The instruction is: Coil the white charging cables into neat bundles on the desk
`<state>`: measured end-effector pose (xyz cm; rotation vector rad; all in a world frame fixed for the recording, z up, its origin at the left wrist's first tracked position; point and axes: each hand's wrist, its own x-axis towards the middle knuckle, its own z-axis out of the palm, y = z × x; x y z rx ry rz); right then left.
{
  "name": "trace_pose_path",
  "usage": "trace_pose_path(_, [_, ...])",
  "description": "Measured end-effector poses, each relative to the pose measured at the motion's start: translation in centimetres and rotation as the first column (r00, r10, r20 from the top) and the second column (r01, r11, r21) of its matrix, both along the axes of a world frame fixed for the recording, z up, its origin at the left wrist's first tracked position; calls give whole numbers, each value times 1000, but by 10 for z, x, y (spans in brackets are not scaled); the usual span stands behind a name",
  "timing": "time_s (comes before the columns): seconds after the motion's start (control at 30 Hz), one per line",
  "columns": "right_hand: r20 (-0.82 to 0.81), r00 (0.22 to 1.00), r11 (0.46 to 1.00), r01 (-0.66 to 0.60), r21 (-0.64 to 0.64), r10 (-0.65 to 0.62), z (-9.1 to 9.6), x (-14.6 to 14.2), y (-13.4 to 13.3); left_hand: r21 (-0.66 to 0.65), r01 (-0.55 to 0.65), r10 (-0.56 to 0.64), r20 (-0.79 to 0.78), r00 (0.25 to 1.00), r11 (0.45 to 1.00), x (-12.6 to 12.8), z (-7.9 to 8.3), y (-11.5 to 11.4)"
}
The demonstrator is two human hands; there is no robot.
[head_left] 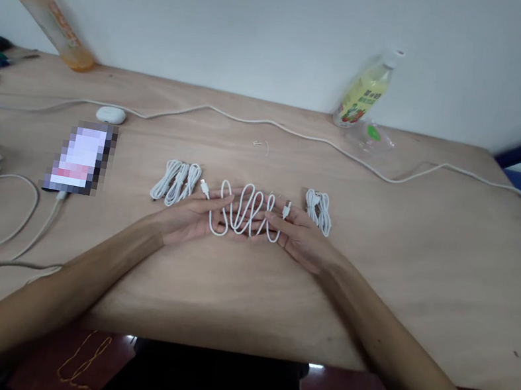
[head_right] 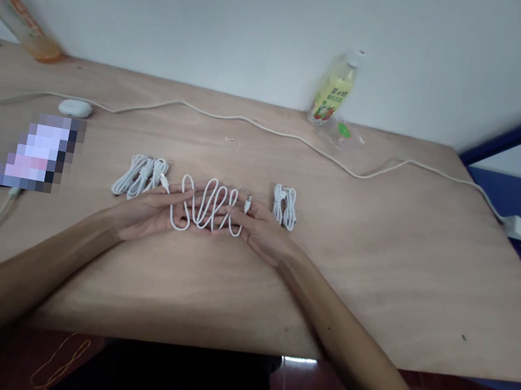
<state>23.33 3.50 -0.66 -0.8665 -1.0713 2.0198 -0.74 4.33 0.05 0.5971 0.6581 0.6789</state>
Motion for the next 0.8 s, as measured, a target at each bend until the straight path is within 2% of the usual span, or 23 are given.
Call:
trace_pose_path(0.23, [-55,998,1000,-27,15,28,-5,0,0,10,17,-17,2,1000,1000,-2,-2,0])
trace_pose_path(0.53, [-53,998,1000,-24,-3,24,-9,3,0,9,125,-125,47,991,992,-6,-4,4])
trace_pose_path(0.8, [-21,1000,1000,-3,-10,3,-3,5,0,15,182,-183,68,981,983,-9,-7,7])
